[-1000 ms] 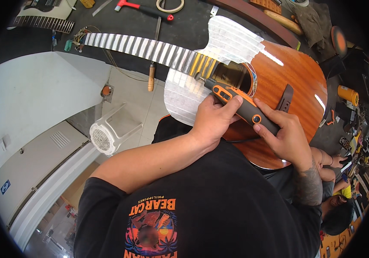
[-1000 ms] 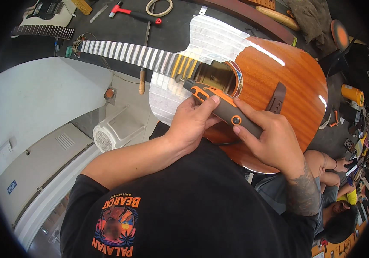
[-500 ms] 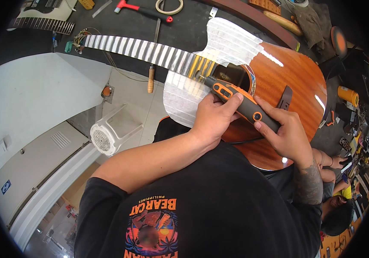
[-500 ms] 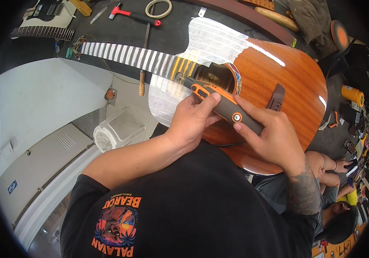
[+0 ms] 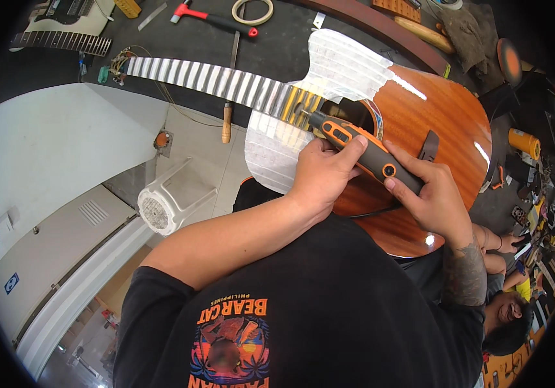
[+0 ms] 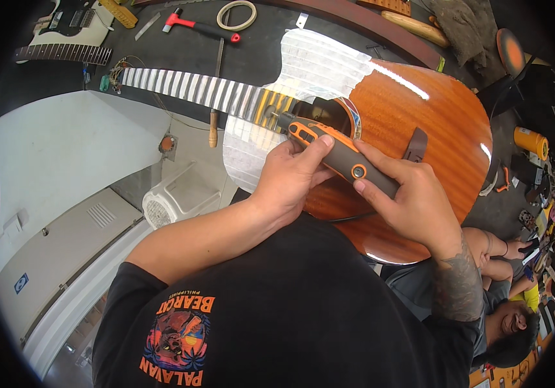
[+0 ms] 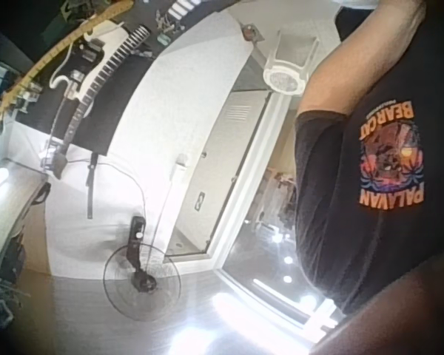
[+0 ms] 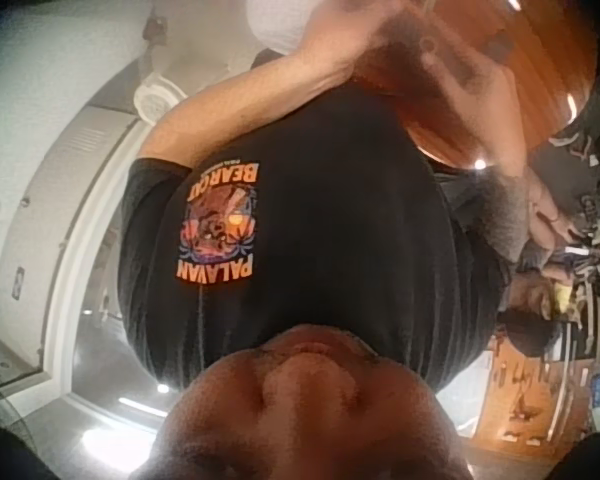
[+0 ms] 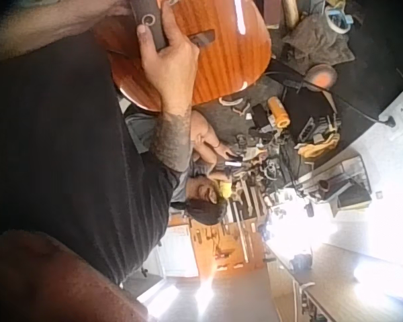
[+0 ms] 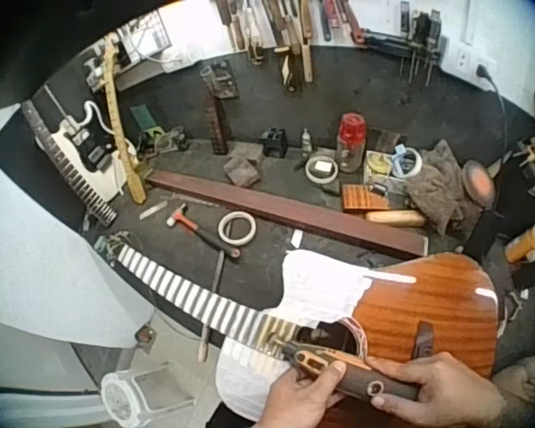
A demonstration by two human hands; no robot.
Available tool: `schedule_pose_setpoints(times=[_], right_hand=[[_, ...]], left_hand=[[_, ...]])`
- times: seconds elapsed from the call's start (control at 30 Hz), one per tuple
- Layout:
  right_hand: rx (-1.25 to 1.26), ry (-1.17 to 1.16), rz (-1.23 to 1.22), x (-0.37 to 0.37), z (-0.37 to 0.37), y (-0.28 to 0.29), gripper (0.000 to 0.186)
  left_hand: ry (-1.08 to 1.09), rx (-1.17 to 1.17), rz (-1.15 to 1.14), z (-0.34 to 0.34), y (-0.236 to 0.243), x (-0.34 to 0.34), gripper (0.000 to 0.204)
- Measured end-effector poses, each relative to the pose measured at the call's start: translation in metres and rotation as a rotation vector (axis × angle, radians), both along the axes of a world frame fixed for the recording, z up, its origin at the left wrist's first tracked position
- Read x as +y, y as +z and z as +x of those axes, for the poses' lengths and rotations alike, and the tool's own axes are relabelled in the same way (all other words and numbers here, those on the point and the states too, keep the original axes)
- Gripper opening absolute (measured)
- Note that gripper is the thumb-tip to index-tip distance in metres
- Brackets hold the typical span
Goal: The person uses a rotary tool with a polishing bit to smooth the frets of an acoustic guitar on a workbench.
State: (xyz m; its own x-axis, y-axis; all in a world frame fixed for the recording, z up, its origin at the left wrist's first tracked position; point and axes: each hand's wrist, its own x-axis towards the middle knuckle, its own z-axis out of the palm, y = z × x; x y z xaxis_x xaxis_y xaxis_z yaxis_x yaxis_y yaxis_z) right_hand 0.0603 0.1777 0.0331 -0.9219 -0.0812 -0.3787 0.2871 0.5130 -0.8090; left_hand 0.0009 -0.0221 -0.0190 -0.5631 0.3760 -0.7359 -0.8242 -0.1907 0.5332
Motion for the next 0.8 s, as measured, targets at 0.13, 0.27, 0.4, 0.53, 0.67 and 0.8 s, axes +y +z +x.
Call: schedule_pose_setpoints(times=[0.13,0.27,0.4,0.53,0.67,0.8], right_hand=[[0.010,0.003,0.001,0.002,0.000,-0.002,0.053],[0.005,-0.004,-0.005,0.004,-0.002,-0.004,0.052],[-0.024,-0.012,-0.027,0.005,-0.005,-0.002,0.052],[0.022,-0.020,-0.027,0.007,-0.004,-0.006,0.052],[-0.039,-0.020,-0.030,0.008,-0.006,-0.005,0.051],[-0.128,-0.016,-0.055,0.010,-0.010,0.000,0.055]], left_hand=[[0.060,-0.001,-0.038,0.002,-0.001,0.004,0.038],[0.056,0.003,-0.039,0.000,-0.004,0.006,0.039],[0.041,0.008,-0.065,-0.003,-0.006,0.007,0.042],[0.030,0.018,-0.064,-0.006,-0.006,0.009,0.043],[0.041,0.013,-0.091,-0.007,-0.003,0.011,0.042],[0.038,0.020,-0.080,-0.009,-0.002,0.012,0.040]])
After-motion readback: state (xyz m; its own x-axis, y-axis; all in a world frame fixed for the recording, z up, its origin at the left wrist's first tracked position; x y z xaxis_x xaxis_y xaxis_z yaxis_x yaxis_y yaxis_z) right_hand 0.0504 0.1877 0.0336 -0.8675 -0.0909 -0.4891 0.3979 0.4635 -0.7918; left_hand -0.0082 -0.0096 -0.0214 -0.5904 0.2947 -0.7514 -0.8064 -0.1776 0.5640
